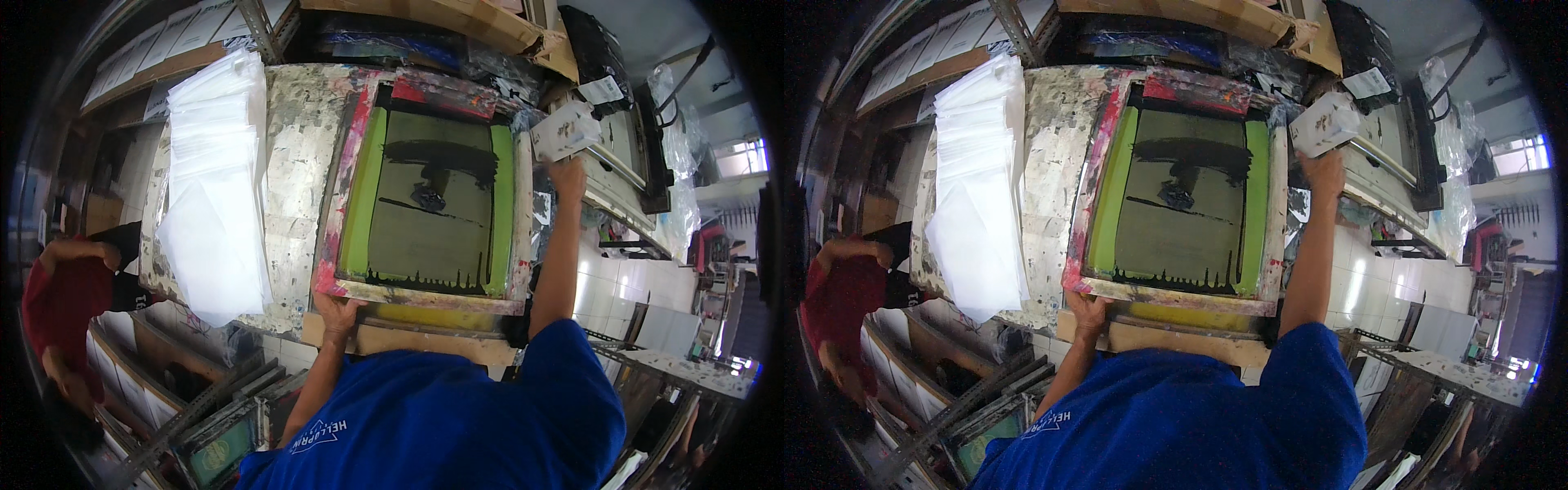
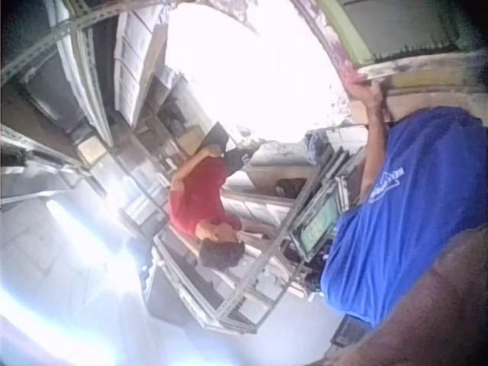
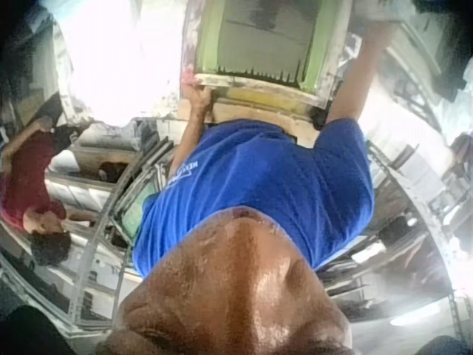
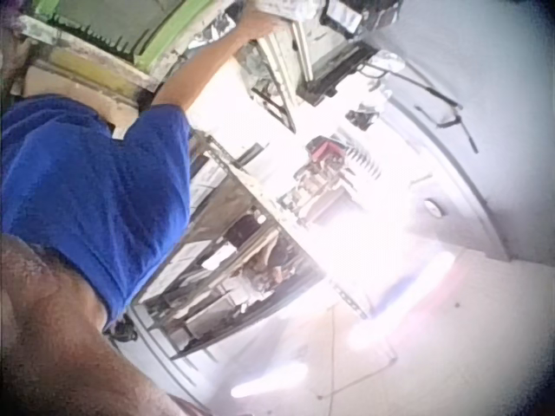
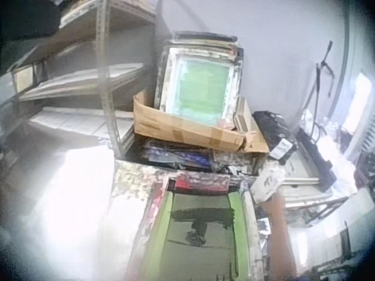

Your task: The person aligns a sheet of paper on a printing board, lowers a screen frame over it, and applies black ink across the screen using a squeegee. They then lift the frame and remove the printed paper, repeating the process with another sheet.

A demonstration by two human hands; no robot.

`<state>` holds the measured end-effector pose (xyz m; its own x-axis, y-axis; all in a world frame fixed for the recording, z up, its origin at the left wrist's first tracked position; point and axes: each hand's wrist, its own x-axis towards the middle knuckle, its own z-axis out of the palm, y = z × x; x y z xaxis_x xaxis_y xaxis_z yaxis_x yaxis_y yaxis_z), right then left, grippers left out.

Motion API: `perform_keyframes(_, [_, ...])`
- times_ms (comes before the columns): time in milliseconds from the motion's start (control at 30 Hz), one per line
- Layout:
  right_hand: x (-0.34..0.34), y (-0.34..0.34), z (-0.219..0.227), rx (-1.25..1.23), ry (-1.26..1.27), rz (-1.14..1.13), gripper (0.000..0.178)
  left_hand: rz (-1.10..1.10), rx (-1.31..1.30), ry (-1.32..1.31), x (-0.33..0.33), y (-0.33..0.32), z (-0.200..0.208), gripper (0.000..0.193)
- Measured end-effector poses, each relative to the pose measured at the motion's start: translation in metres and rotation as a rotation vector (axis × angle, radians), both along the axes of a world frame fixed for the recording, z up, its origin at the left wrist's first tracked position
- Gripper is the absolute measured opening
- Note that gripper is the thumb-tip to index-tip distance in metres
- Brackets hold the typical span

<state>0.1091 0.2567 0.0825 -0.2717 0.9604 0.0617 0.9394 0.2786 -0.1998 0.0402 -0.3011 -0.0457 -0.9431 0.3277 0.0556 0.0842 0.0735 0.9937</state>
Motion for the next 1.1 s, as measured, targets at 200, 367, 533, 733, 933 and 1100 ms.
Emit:
perform_keyframes(200, [-0.036, -0.191, -0.023, -0.156, 0.066, 1.13, 0.068, 0.035, -0.04, 0.02, 0.002, 0.006, -0.002, 0.09])
perform_keyframes(367, [-0.047, -0.208, -0.049, 0.053, -0.2, 1.017, 0.064, 0.043, -0.143, 0.109, -0.001, -0.004, -0.024, 0.12])
perform_keyframes(533, [-0.053, -0.144, -0.073, 0.104, -0.335, 0.343, 0.066, 0.05, 0.03, -0.095, 0.001, 0.014, 0.008, 0.124])
perform_keyframes(733, [-0.165, -0.233, -0.073, 0.099, -0.111, 0.739, 0.065, -0.002, -0.124, 0.159, -0.005, 0.006, -0.011, 0.123])
perform_keyframes(933, [-0.112, -0.177, -0.062, 0.086, -0.266, 0.592, 0.056, 0.036, -0.05, 0.049, -0.003, 0.009, 0.015, 0.122])
perform_keyframes(1100, [-0.106, -0.209, -0.035, -0.028, -0.391, 0.519, 0.058, 0.064, -0.249, 0.171, -0.004, -0.001, -0.004, 0.121])
